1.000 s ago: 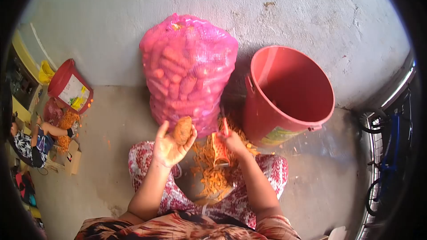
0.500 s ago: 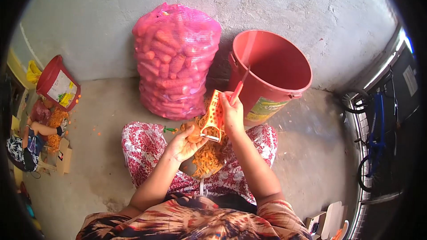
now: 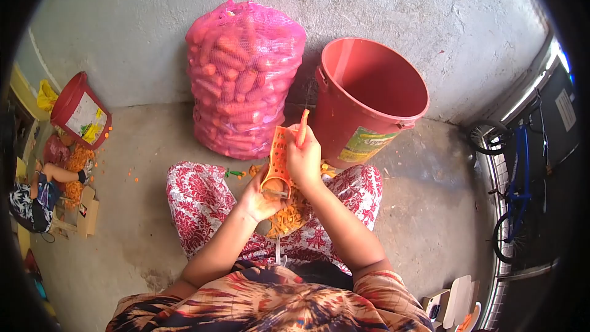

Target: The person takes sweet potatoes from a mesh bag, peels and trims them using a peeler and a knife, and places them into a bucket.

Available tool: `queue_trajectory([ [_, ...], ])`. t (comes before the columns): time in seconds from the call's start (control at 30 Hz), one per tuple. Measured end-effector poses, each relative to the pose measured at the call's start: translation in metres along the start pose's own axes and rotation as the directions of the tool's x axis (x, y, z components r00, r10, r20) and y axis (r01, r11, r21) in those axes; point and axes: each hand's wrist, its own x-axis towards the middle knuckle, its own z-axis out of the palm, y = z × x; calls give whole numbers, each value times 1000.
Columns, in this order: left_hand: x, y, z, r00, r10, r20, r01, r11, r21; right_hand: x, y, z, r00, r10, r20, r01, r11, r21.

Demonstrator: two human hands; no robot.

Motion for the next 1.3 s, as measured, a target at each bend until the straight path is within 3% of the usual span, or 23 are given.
queue_trajectory([
  [0.13, 2, -4, -7, 999, -24, 41, 24, 1000, 1, -2, -1, -1, 996, -88, -18, 85, 990, -111],
  [0.23, 4, -2, -20, 995, -18, 93, 11, 997, 74, 1, 4, -4, 1000, -7, 24, 12, 981, -195],
  [0.33, 0, -3, -21, 1000, -16, 25, 11, 981, 194, 24, 50, -11, 971, -222, -90, 195, 951, -242],
  [0.4, -17, -11, 0, 1000, -12, -21, 17, 955, 296, 57, 55, -30, 937, -164, -309, 42, 930, -365],
  [0.43, -22, -18, 5, 991, 25, -131, 13, 960, 280, 79, 84, -45, 907, -114, -405, -34, 940, -341],
  [0.5, -19, -16, -10, 1000, 2, -26, 3, 984, 178, 83, 67, -53, 930, -17, -366, -63, 977, -205],
  [0.57, -17, -5, -3, 993, -46, -108, 49, 998, 27, 69, 55, -38, 963, 24, -267, -29, 1000, -12],
  [0.6, -12, -2, -7, 989, -67, -132, 64, 998, -22, 56, 48, -28, 980, -72, -186, 68, 997, -27],
  [0.63, -9, 1, -6, 991, -38, -129, 39, 999, 5, 35, 20, -16, 993, -17, -117, 18, 1000, 4],
  [0.67, -7, 3, -6, 992, -7, -125, 11, 999, 33, 24, 23, -10, 997, -65, -43, 64, 997, -42],
  [0.7, -6, 4, -5, 992, 25, -122, -17, 998, 61, 12, 14, -3, 999, -42, -17, 42, 999, -18],
  [0.77, -5, 3, -6, 999, 21, -46, -20, 1000, 5, 5, 16, 2, 982, -186, 20, 187, 976, -112],
  [0.87, -3, -1, -11, 1000, 3, 21, -1, 998, -63, 1, 21, 4, 995, -84, 46, 87, 994, -71],
  [1.03, 4, -9, -26, 997, -68, -40, 64, 993, -99, -5, 10, 4, 992, -120, 44, 125, 985, -122],
  [1.1, 9, -10, -34, 995, -76, 59, 82, 990, -117, -6, 13, 2, 992, -117, 48, 124, 980, -159],
  [1.17, 8, -9, -36, 997, -60, 52, 64, 996, -64, -3, 23, 1, 994, -103, 43, 110, 976, -189],
  [1.23, 2, -4, -21, 999, -7, -53, 10, 998, 61, 2, 23, 1, 994, -110, 6, 109, 980, -165],
  [1.3, 7, -1, -23, 999, 28, -22, -25, 989, 144, 6, 23, 1, 994, -113, -6, 110, 981, -158],
])
